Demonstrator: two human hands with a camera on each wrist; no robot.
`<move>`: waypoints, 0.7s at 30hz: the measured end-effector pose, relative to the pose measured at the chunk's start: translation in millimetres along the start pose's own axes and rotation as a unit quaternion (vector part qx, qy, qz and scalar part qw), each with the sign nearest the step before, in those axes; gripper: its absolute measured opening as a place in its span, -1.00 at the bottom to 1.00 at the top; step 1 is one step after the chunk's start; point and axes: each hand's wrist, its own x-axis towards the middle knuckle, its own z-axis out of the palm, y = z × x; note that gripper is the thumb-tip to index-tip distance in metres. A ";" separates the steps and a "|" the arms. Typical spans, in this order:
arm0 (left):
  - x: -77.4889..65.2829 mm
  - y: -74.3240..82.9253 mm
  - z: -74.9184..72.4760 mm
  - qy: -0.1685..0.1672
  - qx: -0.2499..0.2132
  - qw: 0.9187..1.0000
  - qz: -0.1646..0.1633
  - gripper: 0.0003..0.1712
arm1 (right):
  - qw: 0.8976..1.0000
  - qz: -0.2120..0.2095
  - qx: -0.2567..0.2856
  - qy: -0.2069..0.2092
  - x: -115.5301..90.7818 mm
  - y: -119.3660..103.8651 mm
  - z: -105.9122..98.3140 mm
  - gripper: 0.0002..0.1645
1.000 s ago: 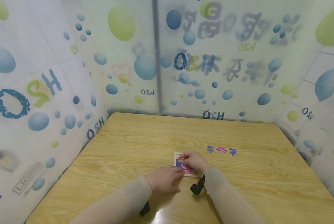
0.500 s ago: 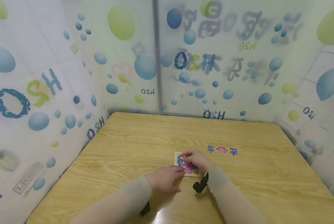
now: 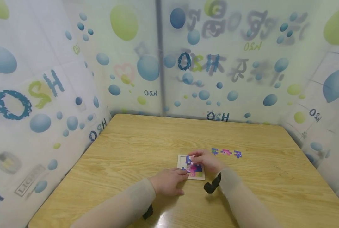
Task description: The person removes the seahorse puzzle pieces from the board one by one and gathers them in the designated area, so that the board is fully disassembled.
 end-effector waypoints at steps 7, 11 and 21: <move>-0.1 2.5 -1.4 -0.014 -0.009 1.000 -0.008 -0.23 | 1.000 -0.018 -0.019 0.007 -10.1 3.6 -36.0 -0.80; -2.5 5.3 -3.3 -0.012 -0.006 1.000 -0.011 -0.24 | 0.998 -0.013 -0.046 0.030 -16.6 6.0 -60.9 -0.78; -3.3 5.1 -4.6 -0.013 -0.005 1.000 -0.012 -0.24 | 0.994 -0.014 -0.099 0.047 -36.2 17.4 -138.1 -0.77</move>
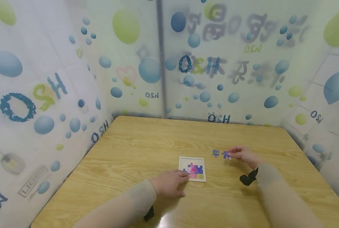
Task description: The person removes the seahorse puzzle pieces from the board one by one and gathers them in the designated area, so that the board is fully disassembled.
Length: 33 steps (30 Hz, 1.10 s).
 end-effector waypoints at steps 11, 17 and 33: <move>1.6 -0.7 2.8 -0.002 -0.015 1.000 -0.006 -0.25 | 0.998 0.034 -0.045 0.007 -13.7 21.1 -53.6 -0.57; 1.5 -0.9 2.8 -0.004 -0.016 1.000 -0.007 -0.25 | 0.998 0.041 -0.054 0.006 -18.2 25.0 -62.7 -0.62; 1.2 1.1 -0.1 -0.006 -0.017 1.000 -0.009 -0.25 | 0.997 0.042 -0.057 0.002 6.5 -1.0 25.6 -0.72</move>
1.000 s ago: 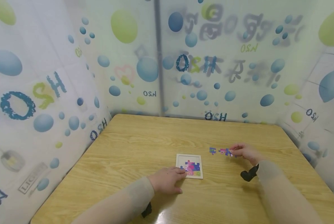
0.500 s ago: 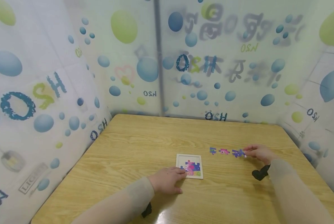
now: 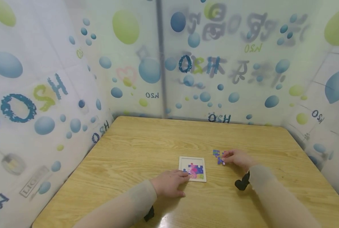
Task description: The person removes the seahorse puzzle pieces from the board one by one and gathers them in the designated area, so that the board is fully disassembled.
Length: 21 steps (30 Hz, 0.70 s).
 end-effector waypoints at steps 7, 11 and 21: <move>-0.8 0.8 -0.5 -0.002 -0.002 1.000 -0.004 -0.26 | 0.997 -0.010 -0.069 0.030 0.7 -7.5 19.0 -0.82; -1.3 0.9 -0.7 0.000 -0.001 1.000 -0.005 -0.26 | 0.996 -0.004 -0.086 0.037 1.3 -8.0 21.6 -0.86; -0.8 0.0 -0.7 0.005 0.002 1.000 -0.002 -0.26 | 0.995 0.005 -0.084 0.044 -0.6 -12.9 23.7 -0.81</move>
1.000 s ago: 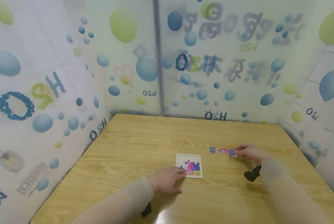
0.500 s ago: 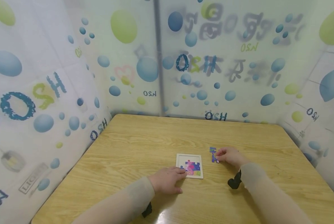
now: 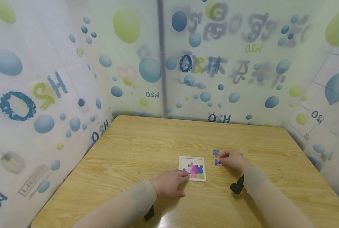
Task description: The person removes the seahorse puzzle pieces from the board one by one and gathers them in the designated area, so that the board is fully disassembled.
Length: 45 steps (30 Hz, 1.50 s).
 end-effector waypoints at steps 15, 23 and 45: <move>3.7 -1.4 1.6 0.000 0.008 1.000 0.006 -0.25 | 0.998 -0.037 0.023 -0.037 2.6 -41.0 43.5 -0.82; 2.1 -2.1 5.7 0.014 0.007 1.000 0.018 -0.21 | 0.998 -0.057 0.005 -0.038 -0.7 -59.4 76.1 -0.72; 10.1 -2.1 3.5 0.042 0.037 0.997 0.057 -0.19 | 0.997 -0.063 -0.023 -0.036 2.8 -64.2 85.9 -0.74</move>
